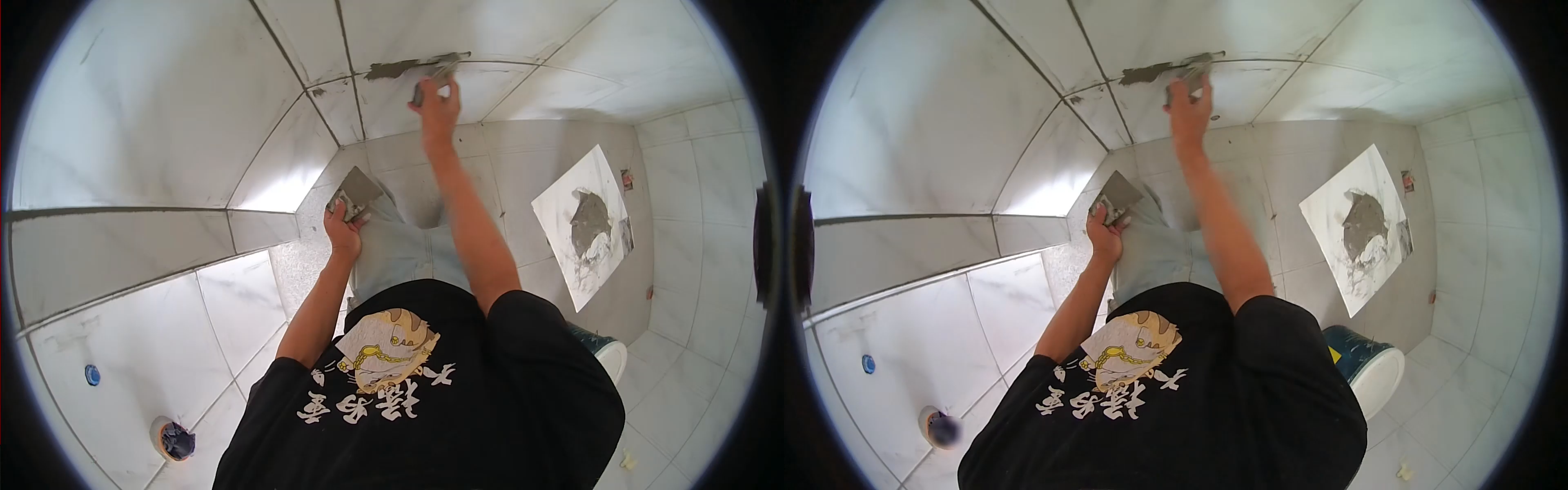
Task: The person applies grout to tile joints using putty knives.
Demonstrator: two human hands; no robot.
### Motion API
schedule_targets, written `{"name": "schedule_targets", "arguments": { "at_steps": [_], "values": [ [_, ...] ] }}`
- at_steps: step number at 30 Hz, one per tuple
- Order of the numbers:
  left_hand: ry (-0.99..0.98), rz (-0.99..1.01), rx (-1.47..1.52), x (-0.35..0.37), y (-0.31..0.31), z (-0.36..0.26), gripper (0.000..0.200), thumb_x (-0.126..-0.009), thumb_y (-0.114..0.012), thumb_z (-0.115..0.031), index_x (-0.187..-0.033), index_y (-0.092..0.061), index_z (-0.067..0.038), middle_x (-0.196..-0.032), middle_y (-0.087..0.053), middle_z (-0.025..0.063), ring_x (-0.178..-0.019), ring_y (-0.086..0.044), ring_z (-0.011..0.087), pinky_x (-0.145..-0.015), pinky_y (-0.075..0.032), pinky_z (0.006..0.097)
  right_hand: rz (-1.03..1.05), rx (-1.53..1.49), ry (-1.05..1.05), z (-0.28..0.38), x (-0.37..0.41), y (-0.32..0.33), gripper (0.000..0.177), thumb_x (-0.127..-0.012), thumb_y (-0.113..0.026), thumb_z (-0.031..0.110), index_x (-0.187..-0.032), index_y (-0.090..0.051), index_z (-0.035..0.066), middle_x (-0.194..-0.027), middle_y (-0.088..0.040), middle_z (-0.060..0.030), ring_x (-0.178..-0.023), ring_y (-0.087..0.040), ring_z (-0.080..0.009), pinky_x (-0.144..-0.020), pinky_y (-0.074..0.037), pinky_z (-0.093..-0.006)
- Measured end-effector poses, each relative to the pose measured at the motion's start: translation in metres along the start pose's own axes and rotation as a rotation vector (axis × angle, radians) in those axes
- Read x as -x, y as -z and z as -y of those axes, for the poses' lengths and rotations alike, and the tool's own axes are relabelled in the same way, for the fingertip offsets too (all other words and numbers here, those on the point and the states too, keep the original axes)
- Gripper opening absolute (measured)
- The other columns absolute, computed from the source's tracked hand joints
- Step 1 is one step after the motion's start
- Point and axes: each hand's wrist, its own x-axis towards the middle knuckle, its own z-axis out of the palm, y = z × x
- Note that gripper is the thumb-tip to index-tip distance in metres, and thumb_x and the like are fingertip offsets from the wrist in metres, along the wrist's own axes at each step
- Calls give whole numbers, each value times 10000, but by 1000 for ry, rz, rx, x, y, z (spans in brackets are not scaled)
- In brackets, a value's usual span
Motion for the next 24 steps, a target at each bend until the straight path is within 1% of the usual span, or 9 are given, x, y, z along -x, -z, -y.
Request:
{"name": "schedule_targets", "arguments": {
  "at_steps": [5, 7, 11, 13, 14, 16, 20, 23, 24],
  "values": [
    [-11, -14, -5, 6, -4, -2, 265, -983, -552, -243, -1204, -529, -100, -1067, -658, 52, -881, -677, 219, -644, -598, 406, 114, 64, 115, -52, 59, -58, 705, -841, -680, 194, -1394, -378, -123, -879, -667, -129, -646, -601, -183, -670, -529, -300],
    [-17, 11, -4, 6, -2, -2, 266, -982, -554, -240, -1206, -528, -99, -1068, -656, 51, -883, -675, 222, -644, -598, 410, 402, 267, -68, -38, 77, -56, 690, -827, -698, 185, -1384, -412, -107, -970, -644, -184, -732, -612, -214, -728, -517, -329],
    [-2, -42, 4, 6, -6, -3, 261, -984, -550, -236, -1203, -533, -95, -1071, -653, 54, -884, -670, 228, -652, -600, 417, 331, 344, -36, -40, 72, -22, 724, -814, -727, 186, -1413, -404, -61, -1058, -571, -209, -893, -585, -253, -807, -494, -361],
    [18, -42, 11, 6, -5, -1, 259, -985, -550, -234, -1202, -535, -94, -1072, -652, 56, -884, -669, 229, -655, -600, 419, 99, 626, 396, -37, 53, 9, 764, -822, -749, 211, -1439, -373, -39, -1101, -528, -172, -957, -560, -225, -813, -488, -342],
    [19, -31, -8, 6, -4, -1, 289, -984, -553, -252, -1227, -526, -99, -1086, -653, 62, -922, -665, 238, -686, -591, 424, 93, 632, 395, -34, 45, 22, 764, -822, -749, 211, -1439, -373, -39, -1101, -528, -172, -957, -560, -225, -813, -488, -342],
    [15, -18, -22, 2, -4, -1, 319, -983, -557, -271, -1252, -518, -104, -1099, -654, 68, -959, -661, 247, -717, -581, 428, -4, 757, 610, -22, 26, 35, 760, -814, -759, 196, -1433, -381, -31, -1199, -434, -209, -1078, -481, -298, -918, -442, -404],
    [18, -19, -30, 0, -3, -1, 318, -985, -555, -264, -1258, -514, -106, -1117, -648, 62, -959, -660, 252, -718, -577, 438, 37, 771, 688, -29, -4, 31, 751, -808, -761, 178, -1427, -388, -23, -1233, -413, -239, -1113, -455, -343, -951, -419, -431],
    [14, -24, -32, 7, -5, -4, 288, -989, -549, -254, -1229, -523, -98, -1098, -652, 58, -918, -668, 235, -690, -586, 421, 75, 895, 642, -51, 4, 42, 693, -815, -726, 133, -1415, -407, -3, -1158, -432, -228, -1088, -465, -355, -909, -440, -432],
    [5, -12, -18, 6, -10, -5, 260, -991, -545, -245, -1199, -535, -89, -1075, -658, 58, -877, -675, 219, -660, -597, 401, 129, 919, 502, -49, 11, 55, 671, -825, -718, 137, -1410, -418, 1, -1126, -473, -208, -1076, -491, -326, -885, -461, -419]
  ]
}}
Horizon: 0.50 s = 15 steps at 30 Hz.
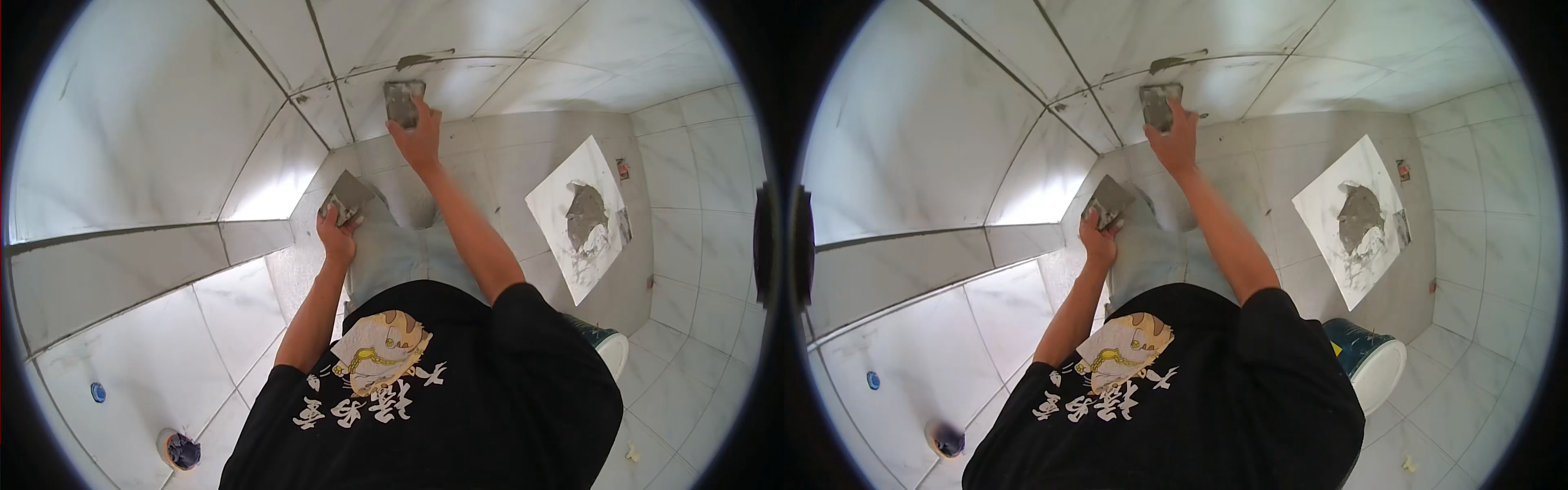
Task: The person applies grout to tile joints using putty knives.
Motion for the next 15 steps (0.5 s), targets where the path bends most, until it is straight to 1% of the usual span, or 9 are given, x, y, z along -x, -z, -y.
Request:
{"name": "schedule_targets", "arguments": {
  "at_steps": [1, 2, 4, 5, 8, 10, 11, 13, 15],
  "values": [
    [1, 10, 6, -2, -4, 1, 260, -991, -545, -245, -1199, -535, -89, -1075, -658, 58, -877, -675, 219, -660, -597, 401, 110, -6, -94, -3, 1, 12, 649, -836, -709, 141, -1406, -429, 5, -1094, -515, -189, -1065, -516, -298, -860, -481, -406],
    [6, -18, 15, -2, -4, 1, 255, -992, -544, -244, -1196, -536, -90, -1073, -658, 59, -875, -675, 219, -656, -596, 402, 109, -2, -90, -8, -9, 21, 649, -836, -709, 141, -1406, -429, 5, -1094, -515, -189, -1065, -516, -298, -860, -481, -406],
    [16, -63, 25, -2, 0, 3, 251, -994, -542, -244, -1193, -536, -92, -1071, -658, 59, -872, -674, 219, -652, -595, 404, -116, -790, -511, -9, -36, 48, 618, -863, -686, 177, -1404, -439, 8, -988, -599, -128, -926, -581, -205, -740, -529, -336],
    [11, -26, 19, -1, 4, 2, 251, -993, -544, -244, -1193, -536, -92, -1070, -658, 59, -870, -674, 220, -648, -596, 409, -135, -776, -496, -13, -52, 58, 676, -872, -690, 186, -1464, -388, 65, -956, -610, -79, -861, -609, -145, -699, -590, -324],
    [12, 13, 4, -7, 10, 5, 278, -993, -544, -259, -1219, -526, -99, -1082, -654, 59, -898, -669, 226, -673, -587, 418, -97, -807, -494, 15, -70, 63, 640, -876, -672, 187, -1448, -414, 62, -997, -620, -78, -851, -603, -142, -670, -586, -319],
    [15, -3, 3, -9, 8, 4, 304, -994, -541, -273, -1246, -516, -105, -1095, -651, 59, -927, -664, 232, -703, -577, 422, -102, -863, -478, 45, -65, 39, 631, -878, -658, 196, -1422, -427, -25, -936, -623, -92, -746, -576, -137, -610, -530, -265],
    [11, 2, 13, -7, 7, 4, 281, -993, -543, -259, -1224, -523, -100, -1079, -655, 56, -903, -670, 223, -676, -590, 414, -86, -865, -474, 59, -56, 25, 631, -878, -658, 196, -1422, -427, -25, -936, -623, -92, -746, -576, -137, -610, -530, -265],
    [-5, -4, 30, -3, 4, 2, 258, -992, -545, -244, -1202, -529, -95, -1062, -659, 54, -878, -676, 214, -648, -602, 405, -40, -810, -450, 81, -32, -12, 657, -868, -662, 187, -1420, -412, -66, -891, -619, -94, -725, -569, -134, -579, -513, -276],
    [-18, 37, 12, 0, 4, 1, 285, -997, -529, -259, -1232, -513, -98, -1089, -654, 62, -906, -671, 228, -682, -588, 408, 50, -762, -395, 94, -11, -49, 708, -849, -674, 193, -1434, -385, -82, -942, -581, -151, -807, -575, -185, -641, -514, -332]
  ]
}}
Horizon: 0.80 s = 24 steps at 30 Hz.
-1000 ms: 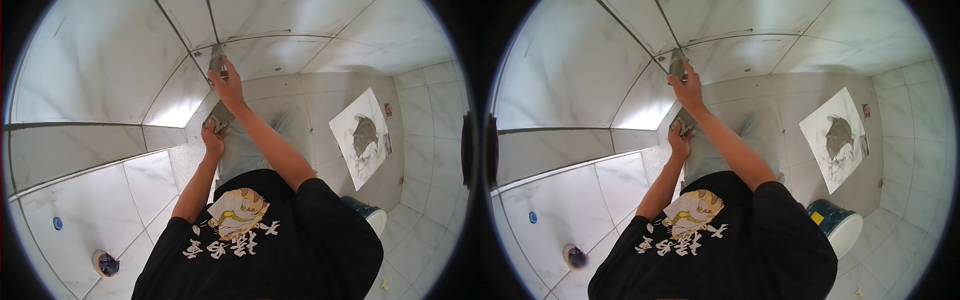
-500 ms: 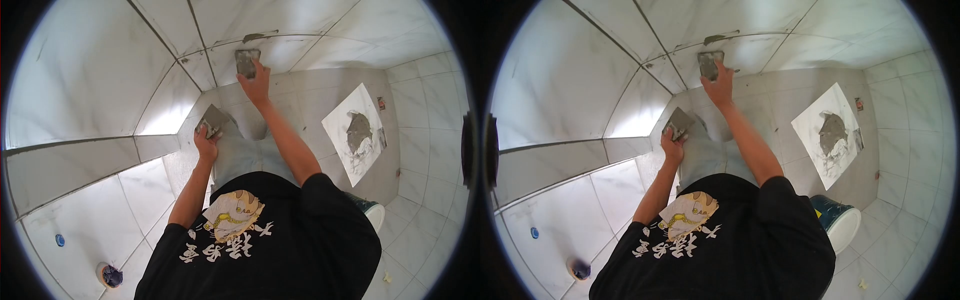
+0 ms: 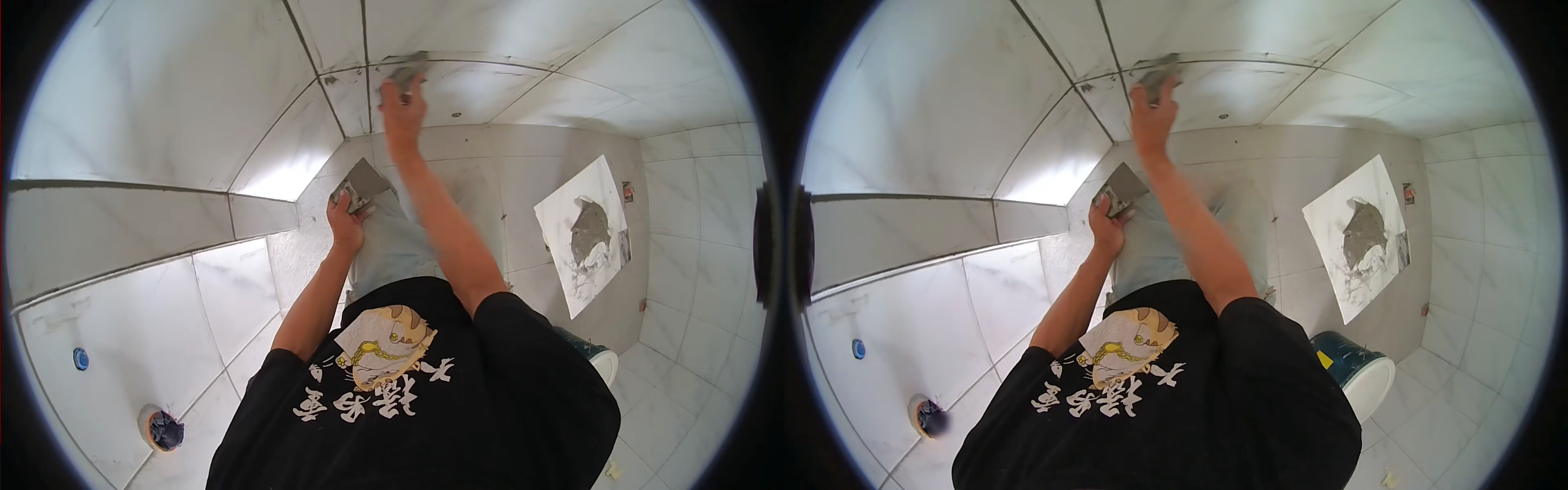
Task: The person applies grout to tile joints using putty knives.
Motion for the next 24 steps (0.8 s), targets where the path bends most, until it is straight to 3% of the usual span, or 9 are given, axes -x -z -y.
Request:
{"name": "schedule_targets", "arguments": {
  "at_steps": [4, 6, 10, 12, 16, 19, 21, 23, 24],
  "values": [
    [-1, -28, -10, -1, 5, 3, 281, -1002, -518, -255, -1233, -510, -95, -1091, -652, 65, -911, -670, 232, -682, -587, 409, 61, 294, 38, -24, 32, -22, 739, -824, -689, 204, -1440, -382, -65, -1049, -505, -212, -940, -551, -272, -762, -498, -389],
    [-14, -11, 13, -3, 6, 3, 276, -1004, -515, -249, -1230, -510, -90, -1089, -651, 67, -907, -669, 232, -678, -588, 411, 62, 634, 291, -15, 49, -2, 758, -812, -733, 199, -1450, -380, -8, -1112, -511, -211, -972, -553, -286, -849, -485, -385],
    [-5, -33, 22, -3, 2, 3, 276, -1002, -520, -245, -1226, -509, -85, -1087, -649, 70, -908, -667, 233, -681, -591, 411, 33, 591, 356, -17, 41, 22, 790, -778, -784, 221, -1445, -395, 51, -1188, -400, -215, -1062, -485, -356, -919, -447, -418],
    [4, -50, 15, -4, 4, 3, 282, -999, -527, -243, -1230, -508, -84, -1101, -646, 70, -919, -665, 235, -690, -594, 415, -19, 663, 593, -24, 25, 17, 827, -745, -823, 235, -1433, -404, 50, -1181, -415, -208, -1041, -504, -357, -880, -466, -412],
    [15, -29, 36, -3, 6, 0, 287, -998, -529, -244, -1234, -507, -82, -1111, -643, 71, -925, -665, 236, -695, -596, 418, 5, 627, 527, -44, 17, -1, 814, -739, -834, 238, -1413, -418, 52, -1186, -407, -222, -1034, -505, -369, -865, -473, -416],
    [9, -17, 41, -2, 3, 1, 295, -999, -528, -247, -1243, -502, -82, -1115, -644, 75, -926, -668, 233, -691, -597, 424, 185, 874, 445, -57, 40, 20, 808, -738, -833, 216, -1402, -414, 24, -1163, -460, -214, -1008, -528, -331, -861, -479, -412],
    [3, 12, 49, -5, 4, 0, 295, -1002, -525, -250, -1243, -498, -82, -1108, -646, 77, -922, -670, 233, -689, -597, 427, -15, 636, 401, -64, 37, 32, 762, -784, -801, 208, -1401, -403, 2, -1109, -549, -181, -968, -567, -249, -817, -513, -381],
    [-4, -6, 59, -5, 2, 0, 284, -1002, -523, -239, -1234, -504, -77, -1097, -652, 73, -898, -675, 224, -676, -602, 411, -69, -15, 91, -29, 16, 37, 704, -830, -758, 199, -1397, -401, -16, -998, -614, -124, -899, -592, -173, -725, -547, -338],
    [-7, -9, 62, -2, 3, 0, 274, -1001, -521, -229, -1225, -510, -71, -1086, -658, 68, -873, -679, 215, -663, -607, 394, -76, -15, 78, -15, 12, 36, 704, -830, -758, 199, -1397, -401, -16, -998, -614, -124, -899, -592, -173, -725, -547, -338]
  ]
}}
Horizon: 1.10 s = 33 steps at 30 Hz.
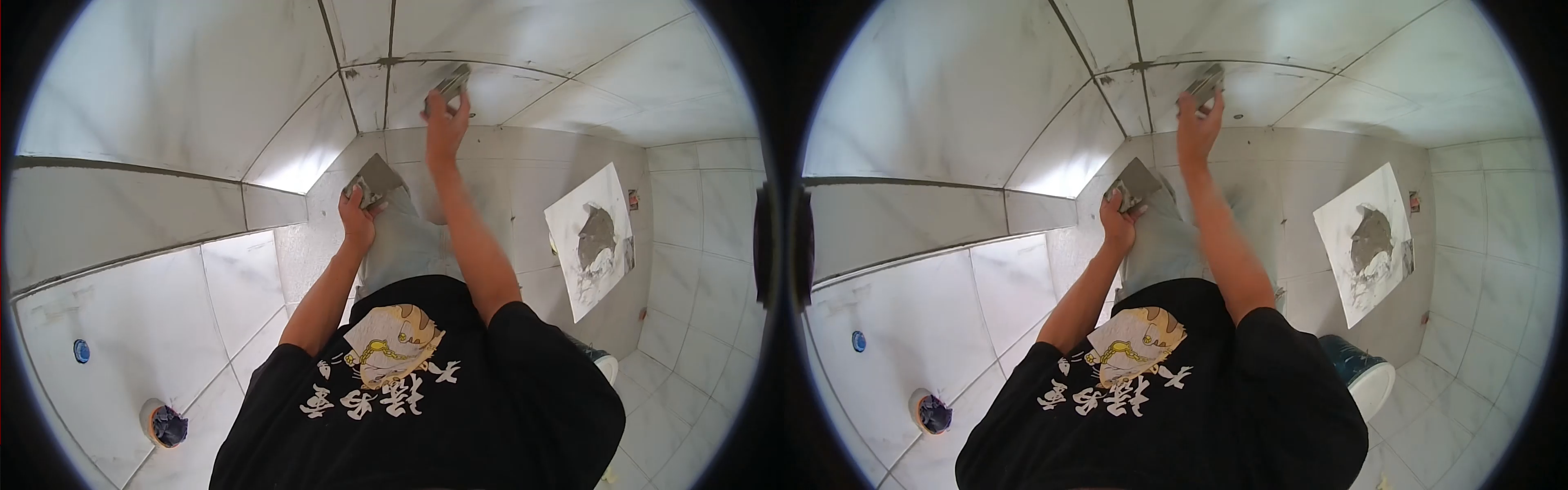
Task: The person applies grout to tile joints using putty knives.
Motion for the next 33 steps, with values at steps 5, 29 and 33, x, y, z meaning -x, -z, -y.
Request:
{"name": "schedule_targets", "arguments": {
  "at_steps": [5, 29, 33],
  "values": [
    [2, 5, 13, -2, 1, 3, 276, -996, -533, -228, -1222, -512, -69, -1083, -658, 68, -875, -679, 211, -663, -604, 404, -64, -166, -198, 28, 0, -44, 694, -863, -706, 185, -1412, -337, -26, -934, -629, -108, -799, -599, -159, -649, -559, -313],
    [66, 380, -148, 17, -104, -72, 251, -966, -516, -246, -1165, -585, -110, -1012, -681, -10, -809, -630, 124, -538, -451, 260, 901, 879, 398, 143, -1, 144, 595, -760, -738, 124, -1337, -608, 196, -1275, -504, -141, -1141, -522, -293, -974, -448, -373],
    [65, 374, -83, 26, -117, -91, 299, -977, -502, -271, -1223, -567, -115, -1098, -675, -1, -864, -631, 125, -533, -445, 252, 593, 903, 216, 94, -31, 204, 591, -811, -729, 153, -1377, -559, 152, -1203, -537, -134, -1059, -572, -277, -914, -497, -369]
  ]
}}
